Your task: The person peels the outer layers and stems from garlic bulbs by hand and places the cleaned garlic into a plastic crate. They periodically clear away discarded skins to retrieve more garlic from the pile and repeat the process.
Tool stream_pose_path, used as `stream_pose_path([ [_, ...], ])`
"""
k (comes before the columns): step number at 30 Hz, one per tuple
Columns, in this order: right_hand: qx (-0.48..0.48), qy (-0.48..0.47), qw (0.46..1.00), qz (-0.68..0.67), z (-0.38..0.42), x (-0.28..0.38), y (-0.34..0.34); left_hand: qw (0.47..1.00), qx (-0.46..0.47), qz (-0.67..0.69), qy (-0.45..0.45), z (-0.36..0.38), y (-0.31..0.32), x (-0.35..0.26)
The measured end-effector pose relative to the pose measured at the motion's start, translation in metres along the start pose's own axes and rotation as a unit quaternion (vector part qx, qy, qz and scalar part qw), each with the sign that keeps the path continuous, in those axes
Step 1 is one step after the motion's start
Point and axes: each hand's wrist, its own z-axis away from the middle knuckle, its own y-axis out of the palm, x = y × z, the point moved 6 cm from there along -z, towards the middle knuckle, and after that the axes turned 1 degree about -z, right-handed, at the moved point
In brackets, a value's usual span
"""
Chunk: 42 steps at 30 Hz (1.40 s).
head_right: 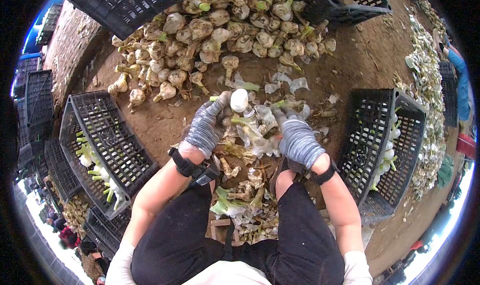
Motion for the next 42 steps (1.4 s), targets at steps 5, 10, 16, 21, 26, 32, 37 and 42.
stream_pose_path([
  [5,-0.126,-0.063,0.889,-0.436,-0.012,0.019,-0.001,0.969,0.018,-0.238,0.064,0.014,0.024,-0.001],
  [10,-0.004,-0.035,0.586,-0.809,0.038,-0.010,-0.034,0.872,0.030,-0.355,0.335,-0.035,0.013,-0.026],
  [16,0.154,-0.323,0.438,-0.825,0.083,-0.019,-0.054,0.504,-0.066,-0.813,0.284,-0.079,0.025,-0.052],
  [21,0.178,0.057,0.773,-0.606,0.040,0.002,-0.012,0.466,-0.064,-0.809,0.354,-0.120,0.013,-0.043],
  [26,0.126,0.091,0.974,-0.167,-0.014,-0.021,0.047,0.755,-0.054,-0.558,0.340,-0.096,0.004,-0.045],
  [32,-0.246,-0.049,0.903,-0.349,-0.029,-0.008,0.020,0.950,0.118,-0.259,0.126,-0.026,0.037,0.007],
  [37,-0.170,0.045,0.771,-0.612,-0.015,-0.016,-0.001,0.927,0.203,-0.248,0.195,0.014,0.060,0.006],
  [42,-0.198,0.036,0.795,-0.572,-0.009,-0.006,-0.007,0.920,0.182,-0.250,0.240,0.018,0.055,0.007],
])
